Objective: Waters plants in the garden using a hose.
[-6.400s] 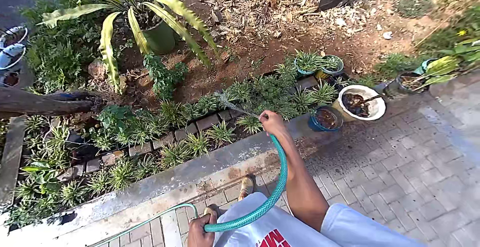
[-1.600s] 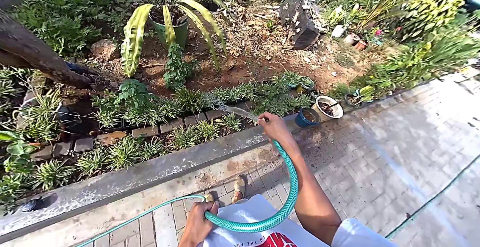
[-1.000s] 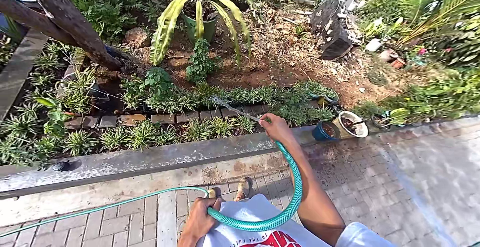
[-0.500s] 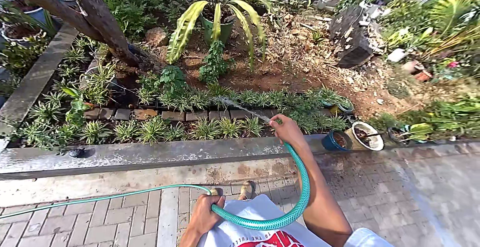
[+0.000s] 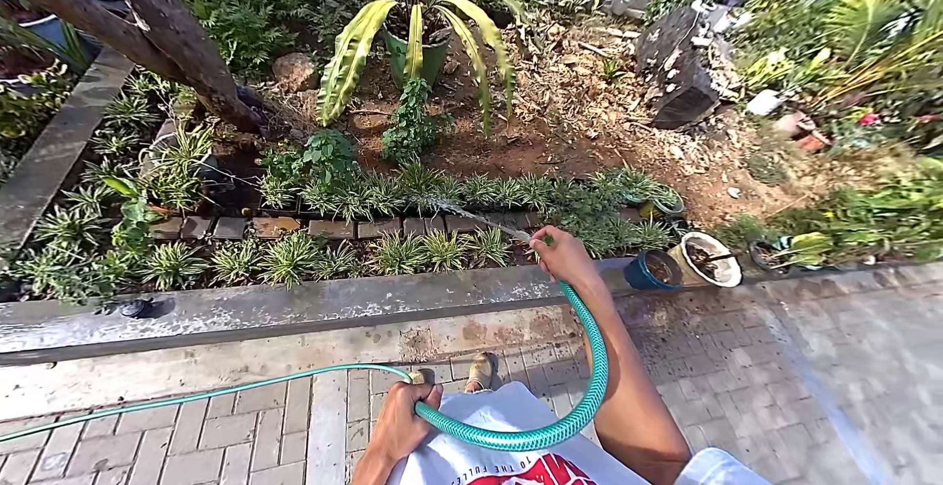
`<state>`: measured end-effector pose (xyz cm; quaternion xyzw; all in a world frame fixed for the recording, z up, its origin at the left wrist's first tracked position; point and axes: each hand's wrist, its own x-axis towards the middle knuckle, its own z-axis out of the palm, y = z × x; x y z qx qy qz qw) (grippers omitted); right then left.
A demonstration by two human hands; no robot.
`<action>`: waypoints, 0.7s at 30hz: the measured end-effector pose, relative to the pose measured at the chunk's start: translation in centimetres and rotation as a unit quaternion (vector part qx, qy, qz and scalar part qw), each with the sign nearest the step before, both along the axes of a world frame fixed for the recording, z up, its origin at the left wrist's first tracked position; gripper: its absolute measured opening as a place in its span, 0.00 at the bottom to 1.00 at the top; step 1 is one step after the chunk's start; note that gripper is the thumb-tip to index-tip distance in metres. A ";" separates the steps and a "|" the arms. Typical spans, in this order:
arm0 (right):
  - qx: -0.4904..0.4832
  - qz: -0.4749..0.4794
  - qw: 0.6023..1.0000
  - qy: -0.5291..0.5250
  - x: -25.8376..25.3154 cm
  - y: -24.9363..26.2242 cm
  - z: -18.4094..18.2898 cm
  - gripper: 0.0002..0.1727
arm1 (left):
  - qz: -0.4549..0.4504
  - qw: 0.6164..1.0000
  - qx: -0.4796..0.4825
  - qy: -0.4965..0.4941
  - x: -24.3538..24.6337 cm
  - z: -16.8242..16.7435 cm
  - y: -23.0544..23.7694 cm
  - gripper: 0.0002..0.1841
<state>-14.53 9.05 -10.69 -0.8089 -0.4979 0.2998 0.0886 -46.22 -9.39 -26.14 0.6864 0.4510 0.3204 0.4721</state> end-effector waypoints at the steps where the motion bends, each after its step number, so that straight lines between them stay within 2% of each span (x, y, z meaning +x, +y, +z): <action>1: 0.002 -0.001 1.000 -0.001 0.2 -0.1 0.1 0.17 | -0.001 1.000 -0.004 -0.002 0.1 0.1 0.1 0.28; 21: 0.026 -0.064 0.998 -0.015 2.9 -1.4 0.0 0.16 | -0.025 1.000 -0.003 0.009 0.8 -0.1 0.9 0.27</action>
